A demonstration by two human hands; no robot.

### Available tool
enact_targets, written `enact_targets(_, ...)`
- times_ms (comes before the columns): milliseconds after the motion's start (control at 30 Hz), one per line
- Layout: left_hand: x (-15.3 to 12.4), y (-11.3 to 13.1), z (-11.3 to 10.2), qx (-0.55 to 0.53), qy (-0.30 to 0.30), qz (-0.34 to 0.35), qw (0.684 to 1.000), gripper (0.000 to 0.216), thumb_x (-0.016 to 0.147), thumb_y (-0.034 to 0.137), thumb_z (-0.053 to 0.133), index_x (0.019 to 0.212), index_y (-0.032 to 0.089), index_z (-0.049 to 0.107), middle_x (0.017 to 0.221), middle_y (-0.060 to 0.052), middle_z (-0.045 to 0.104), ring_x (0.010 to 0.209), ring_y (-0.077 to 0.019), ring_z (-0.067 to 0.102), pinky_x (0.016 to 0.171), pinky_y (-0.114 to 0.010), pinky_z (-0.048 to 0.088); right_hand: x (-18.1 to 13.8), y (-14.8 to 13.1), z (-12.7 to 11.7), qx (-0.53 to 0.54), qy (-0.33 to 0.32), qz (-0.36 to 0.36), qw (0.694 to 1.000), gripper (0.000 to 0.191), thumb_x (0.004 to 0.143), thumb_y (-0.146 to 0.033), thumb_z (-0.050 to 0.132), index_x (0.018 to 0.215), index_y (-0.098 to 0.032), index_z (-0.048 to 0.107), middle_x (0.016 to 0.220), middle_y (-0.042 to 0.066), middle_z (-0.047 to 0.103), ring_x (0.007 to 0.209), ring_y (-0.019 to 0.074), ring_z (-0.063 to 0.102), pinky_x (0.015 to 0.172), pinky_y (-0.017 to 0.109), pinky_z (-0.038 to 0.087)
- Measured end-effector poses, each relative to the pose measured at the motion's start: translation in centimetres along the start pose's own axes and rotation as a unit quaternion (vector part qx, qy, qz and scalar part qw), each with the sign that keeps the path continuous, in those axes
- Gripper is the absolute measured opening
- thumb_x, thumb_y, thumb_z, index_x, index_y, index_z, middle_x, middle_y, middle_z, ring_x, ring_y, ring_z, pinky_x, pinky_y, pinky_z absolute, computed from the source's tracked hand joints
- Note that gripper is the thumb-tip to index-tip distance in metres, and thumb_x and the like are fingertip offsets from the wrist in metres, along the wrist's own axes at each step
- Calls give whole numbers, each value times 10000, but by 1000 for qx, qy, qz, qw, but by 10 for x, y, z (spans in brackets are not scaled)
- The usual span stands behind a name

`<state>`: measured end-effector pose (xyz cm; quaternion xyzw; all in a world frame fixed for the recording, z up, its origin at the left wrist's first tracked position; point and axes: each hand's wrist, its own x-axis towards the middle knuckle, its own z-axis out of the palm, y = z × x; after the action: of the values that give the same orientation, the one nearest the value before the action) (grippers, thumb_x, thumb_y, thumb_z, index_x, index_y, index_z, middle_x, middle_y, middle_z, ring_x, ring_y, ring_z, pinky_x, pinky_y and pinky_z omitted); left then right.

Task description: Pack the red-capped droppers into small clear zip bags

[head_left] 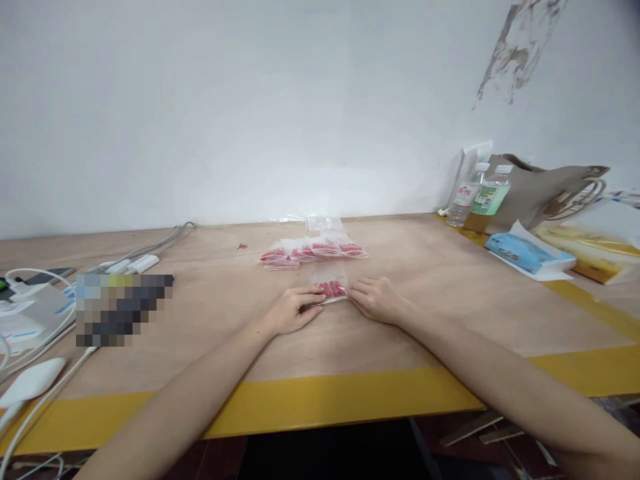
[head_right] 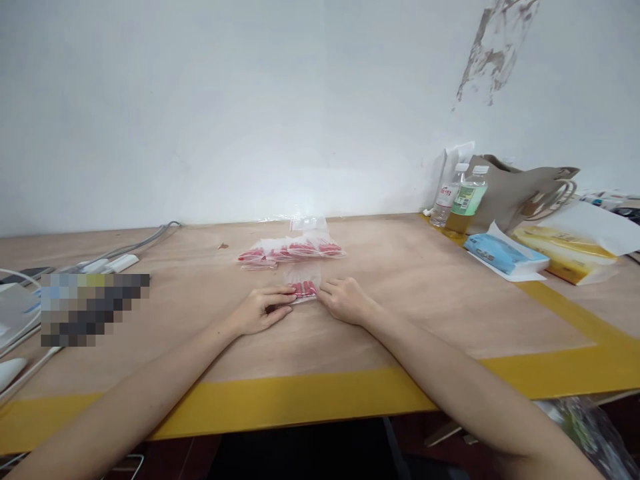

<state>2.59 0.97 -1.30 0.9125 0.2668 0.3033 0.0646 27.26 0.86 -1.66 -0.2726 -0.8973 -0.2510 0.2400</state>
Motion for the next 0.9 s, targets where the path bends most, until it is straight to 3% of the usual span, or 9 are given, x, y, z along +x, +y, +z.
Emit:
enact_targets(233,7,1,6,29,35,16,999,284,817,266,540,1083,182,591,1077,-76,617,1016,-187,575,876,-337,486,9,-5,3,-11,9,7,1000,290,893,-210,369,732,-174,608,685,34,606,650,121,504,550,252,306)
enact_targets(533,13,1,16,120,75,84,986,172,843,188,487,945,181,627,965,-49,648,897,-162,609,800,-302,511,16,-12,9,32,47,35,998,242,888,-229,389,806,-153,604,738,50,616,671,126,533,574,245,346)
enact_targets(900,22,-2,26,196,78,107,972,181,858,202,441,873,183,620,924,-50,660,857,-172,625,750,-308,510,18,-16,7,72,34,40,996,248,884,-205,372,888,-160,616,767,59,632,706,139,557,602,251,379)
